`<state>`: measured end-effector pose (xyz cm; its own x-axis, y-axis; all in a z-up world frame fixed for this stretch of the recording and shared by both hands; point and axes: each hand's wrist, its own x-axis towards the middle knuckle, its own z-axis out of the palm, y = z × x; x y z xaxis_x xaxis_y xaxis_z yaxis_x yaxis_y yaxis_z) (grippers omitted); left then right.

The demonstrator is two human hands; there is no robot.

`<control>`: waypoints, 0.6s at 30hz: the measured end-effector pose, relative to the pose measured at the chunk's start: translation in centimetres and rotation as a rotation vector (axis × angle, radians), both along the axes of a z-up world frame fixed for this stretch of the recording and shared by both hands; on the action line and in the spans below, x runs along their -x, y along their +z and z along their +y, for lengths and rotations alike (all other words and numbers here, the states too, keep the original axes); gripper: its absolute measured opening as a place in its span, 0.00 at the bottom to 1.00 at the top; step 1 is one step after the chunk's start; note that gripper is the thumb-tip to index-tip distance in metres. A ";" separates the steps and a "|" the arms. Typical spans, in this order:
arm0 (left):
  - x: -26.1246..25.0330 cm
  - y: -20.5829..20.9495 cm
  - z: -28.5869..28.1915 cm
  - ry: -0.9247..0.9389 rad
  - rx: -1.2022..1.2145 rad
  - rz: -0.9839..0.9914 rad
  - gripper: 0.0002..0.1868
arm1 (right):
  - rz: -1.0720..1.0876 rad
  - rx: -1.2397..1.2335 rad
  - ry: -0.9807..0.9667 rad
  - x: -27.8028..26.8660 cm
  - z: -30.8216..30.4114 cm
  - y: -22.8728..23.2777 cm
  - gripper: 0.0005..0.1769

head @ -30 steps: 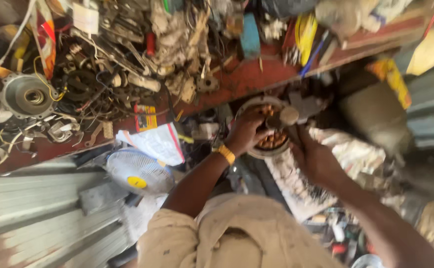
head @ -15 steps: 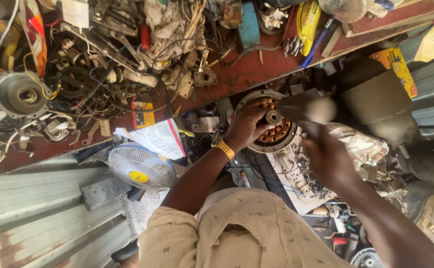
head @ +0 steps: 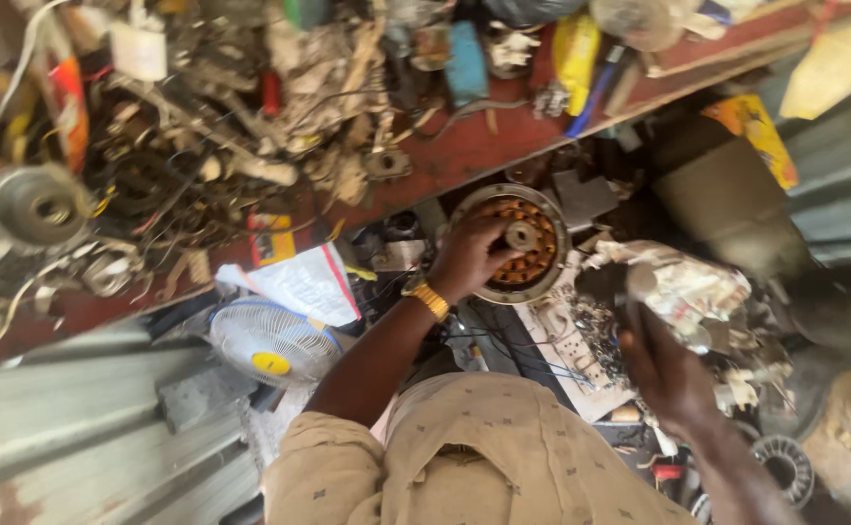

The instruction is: The person sits at a cluttered workbench and uses a hammer to tap a cylindrical metal component into a circular copper-wound stator. They then place a blue metal cover over the assembly and continue to hammer the central shaft to secure the parts together.

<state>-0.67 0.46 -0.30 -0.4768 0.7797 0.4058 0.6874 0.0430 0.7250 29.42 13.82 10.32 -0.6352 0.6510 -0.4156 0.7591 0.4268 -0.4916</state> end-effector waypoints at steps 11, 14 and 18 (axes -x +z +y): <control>-3.3 7.0 0.3 -0.026 -0.082 -0.260 0.17 | -0.307 -0.181 -0.342 -23.9 -7.8 -13.0 0.38; -6.5 11.1 1.4 -0.137 -0.223 0.120 0.15 | -0.344 -0.212 -0.345 -28.5 -10.0 -13.6 0.38; -12.4 10.2 3.8 -0.488 -0.116 -0.013 0.16 | -0.326 -0.347 -0.300 -32.0 -11.6 -15.4 0.37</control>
<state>11.77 4.28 9.88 -0.0738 0.8629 0.4999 0.5983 -0.3627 0.7145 61.38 2.21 -5.08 -0.2758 0.9168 -0.2887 0.9612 0.2637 -0.0809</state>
